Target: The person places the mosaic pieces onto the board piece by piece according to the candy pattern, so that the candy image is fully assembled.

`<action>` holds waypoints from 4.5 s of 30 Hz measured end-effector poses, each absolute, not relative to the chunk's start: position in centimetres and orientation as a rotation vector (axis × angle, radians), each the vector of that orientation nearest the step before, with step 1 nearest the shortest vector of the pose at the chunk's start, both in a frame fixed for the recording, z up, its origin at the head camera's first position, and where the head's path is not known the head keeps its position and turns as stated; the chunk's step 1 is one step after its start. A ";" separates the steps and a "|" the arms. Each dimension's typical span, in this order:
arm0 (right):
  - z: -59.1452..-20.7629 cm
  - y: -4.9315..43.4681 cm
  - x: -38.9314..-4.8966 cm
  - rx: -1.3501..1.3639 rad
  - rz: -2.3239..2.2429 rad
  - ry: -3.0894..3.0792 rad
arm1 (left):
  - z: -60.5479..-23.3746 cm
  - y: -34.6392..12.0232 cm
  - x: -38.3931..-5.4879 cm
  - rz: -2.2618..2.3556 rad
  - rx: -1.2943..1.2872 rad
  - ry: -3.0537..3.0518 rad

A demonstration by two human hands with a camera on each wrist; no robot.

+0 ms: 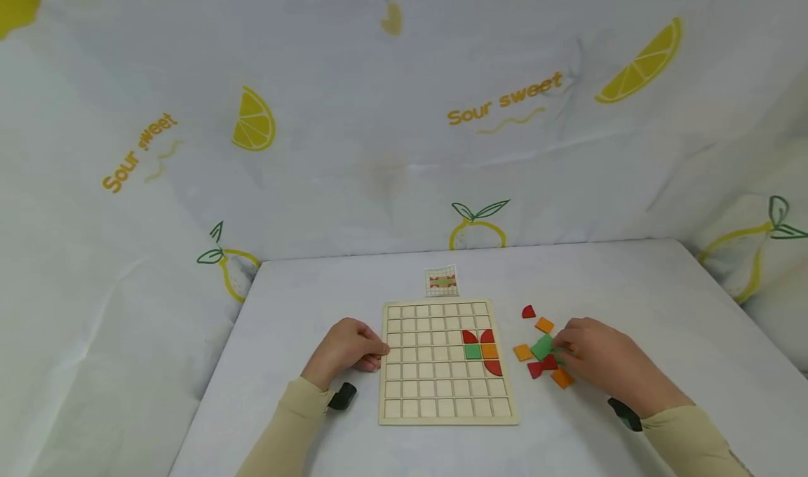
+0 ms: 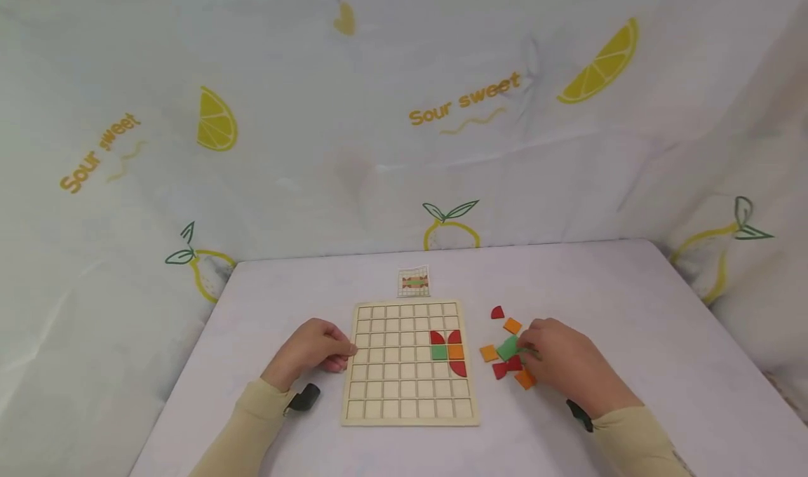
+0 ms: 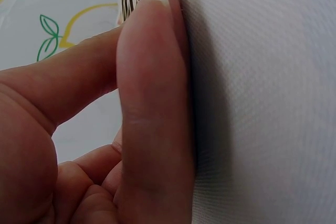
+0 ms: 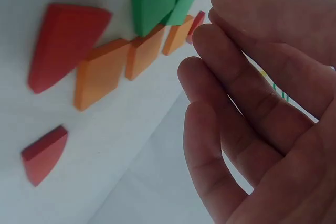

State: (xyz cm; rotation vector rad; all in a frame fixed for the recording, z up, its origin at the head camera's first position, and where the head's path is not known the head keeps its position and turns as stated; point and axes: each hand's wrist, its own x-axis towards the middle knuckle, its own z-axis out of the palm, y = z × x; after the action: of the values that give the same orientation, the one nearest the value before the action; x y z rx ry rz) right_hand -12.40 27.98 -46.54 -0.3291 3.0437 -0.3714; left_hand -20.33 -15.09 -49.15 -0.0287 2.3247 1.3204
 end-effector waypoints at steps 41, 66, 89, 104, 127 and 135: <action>-48.5 25.2 -12.3 -0.439 -0.457 2.996 | -49.3 -15.0 -20.4 1.321 -0.042 2.323; -47.4 18.1 -13.9 -0.633 -0.516 2.923 | -49.2 -15.0 -20.4 1.342 -0.034 2.294; -48.0 17.5 -14.2 -0.683 -0.488 2.947 | -49.2 -15.2 -20.6 1.330 -0.040 2.300; -46.6 22.7 -14.6 -0.459 -0.517 2.995 | -49.1 -15.2 -20.4 1.313 -0.054 2.315; -48.4 29.3 -15.2 -0.279 -0.481 2.998 | -49.3 -15.2 -20.3 1.340 -0.031 2.302; -48.2 29.1 -15.5 -0.242 -0.458 3.001 | -49.1 -15.1 -20.3 1.334 -0.028 2.307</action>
State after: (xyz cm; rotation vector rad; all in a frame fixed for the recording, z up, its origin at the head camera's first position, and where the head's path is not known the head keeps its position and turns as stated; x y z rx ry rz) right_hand -15.48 29.09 -48.16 -0.2422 3.0014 -0.4582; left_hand -20.27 -15.05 -49.14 -0.0280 2.3073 1.3338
